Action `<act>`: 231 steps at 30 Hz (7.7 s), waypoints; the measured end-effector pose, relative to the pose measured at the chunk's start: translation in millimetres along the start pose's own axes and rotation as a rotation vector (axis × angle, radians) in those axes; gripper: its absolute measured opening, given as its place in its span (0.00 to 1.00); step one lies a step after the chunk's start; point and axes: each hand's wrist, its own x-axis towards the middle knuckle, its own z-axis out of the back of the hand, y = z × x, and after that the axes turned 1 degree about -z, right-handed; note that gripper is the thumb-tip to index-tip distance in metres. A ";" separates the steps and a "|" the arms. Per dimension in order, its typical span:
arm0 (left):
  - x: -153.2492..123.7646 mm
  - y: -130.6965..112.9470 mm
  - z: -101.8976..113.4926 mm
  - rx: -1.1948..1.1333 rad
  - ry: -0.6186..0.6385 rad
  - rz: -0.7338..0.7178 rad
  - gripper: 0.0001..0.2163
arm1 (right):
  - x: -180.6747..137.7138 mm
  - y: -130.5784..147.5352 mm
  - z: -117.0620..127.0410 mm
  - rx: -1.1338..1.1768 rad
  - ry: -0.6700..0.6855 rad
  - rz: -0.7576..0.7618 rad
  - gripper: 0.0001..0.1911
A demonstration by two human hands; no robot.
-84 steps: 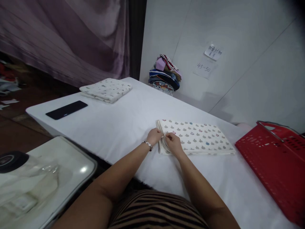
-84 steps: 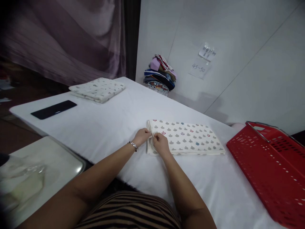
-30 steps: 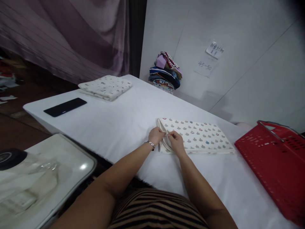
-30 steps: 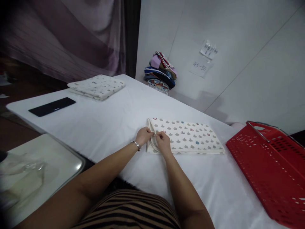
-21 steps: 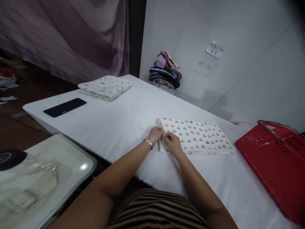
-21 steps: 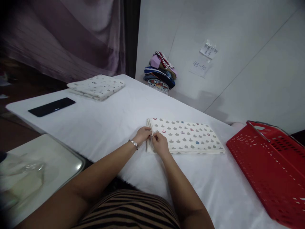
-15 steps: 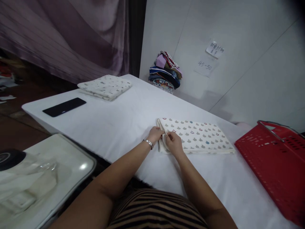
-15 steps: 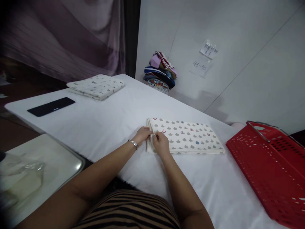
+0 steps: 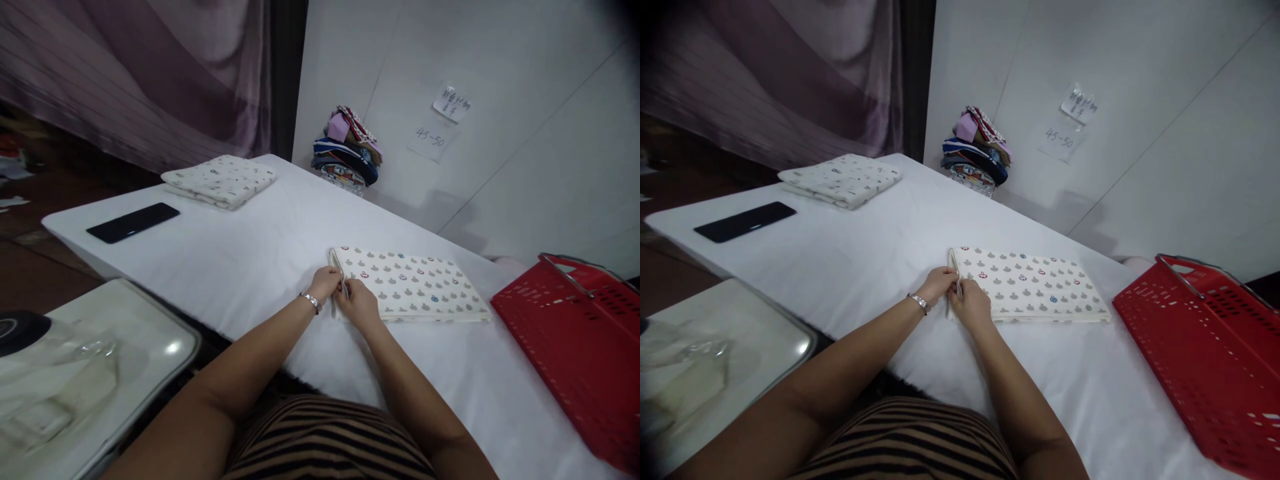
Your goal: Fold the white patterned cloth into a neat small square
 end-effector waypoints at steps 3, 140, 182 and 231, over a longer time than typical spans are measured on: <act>0.7 1.1 0.4 0.013 0.007 0.005 0.03 | -0.1 1.1 1.4 -0.033 0.049 -0.016 0.14; 61.2 -21.9 21.3 0.627 0.126 -0.162 0.04 | 58.8 -27.9 -21.0 0.672 0.006 -0.098 0.09; 31.5 -26.0 24.9 0.201 0.222 0.046 0.05 | 46.2 -5.3 0.9 0.228 -0.044 0.123 0.14; 3.6 6.3 26.0 0.478 0.256 -0.043 0.10 | 46.5 -28.6 -14.2 0.829 0.052 -0.116 0.22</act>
